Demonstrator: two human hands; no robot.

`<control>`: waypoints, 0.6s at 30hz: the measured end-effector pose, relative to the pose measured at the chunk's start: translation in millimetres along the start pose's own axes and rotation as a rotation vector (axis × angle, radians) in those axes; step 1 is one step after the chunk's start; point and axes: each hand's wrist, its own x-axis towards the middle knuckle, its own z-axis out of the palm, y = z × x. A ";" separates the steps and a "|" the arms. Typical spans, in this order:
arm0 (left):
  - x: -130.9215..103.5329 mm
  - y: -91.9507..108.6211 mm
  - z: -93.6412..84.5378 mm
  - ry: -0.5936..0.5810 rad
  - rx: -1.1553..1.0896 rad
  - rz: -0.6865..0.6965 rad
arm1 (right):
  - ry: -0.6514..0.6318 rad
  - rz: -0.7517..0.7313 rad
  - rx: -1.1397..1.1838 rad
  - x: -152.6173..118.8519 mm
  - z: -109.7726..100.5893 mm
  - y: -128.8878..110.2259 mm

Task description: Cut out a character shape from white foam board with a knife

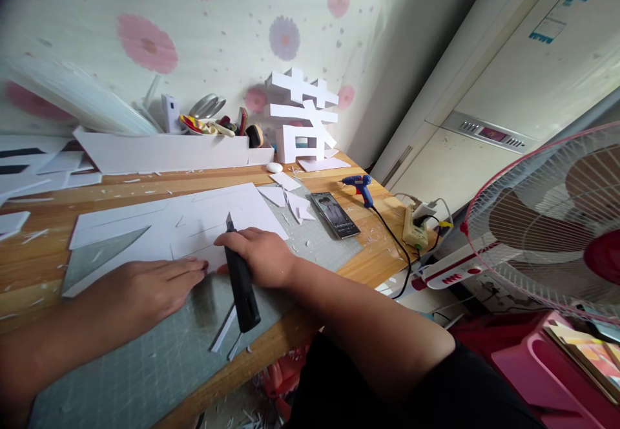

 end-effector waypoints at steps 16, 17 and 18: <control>12.4 8.3 -27.7 0.131 0.075 -0.105 | 0.227 -0.262 -0.317 -1.1 2.3 9.0; 11.3 8.5 -28.2 0.128 0.075 -0.124 | 0.233 -0.272 -0.304 -2.3 -0.1 10.1; 10.1 8.7 -28.8 0.118 0.067 -0.141 | 0.232 -0.284 -0.295 -3.4 -2.4 11.2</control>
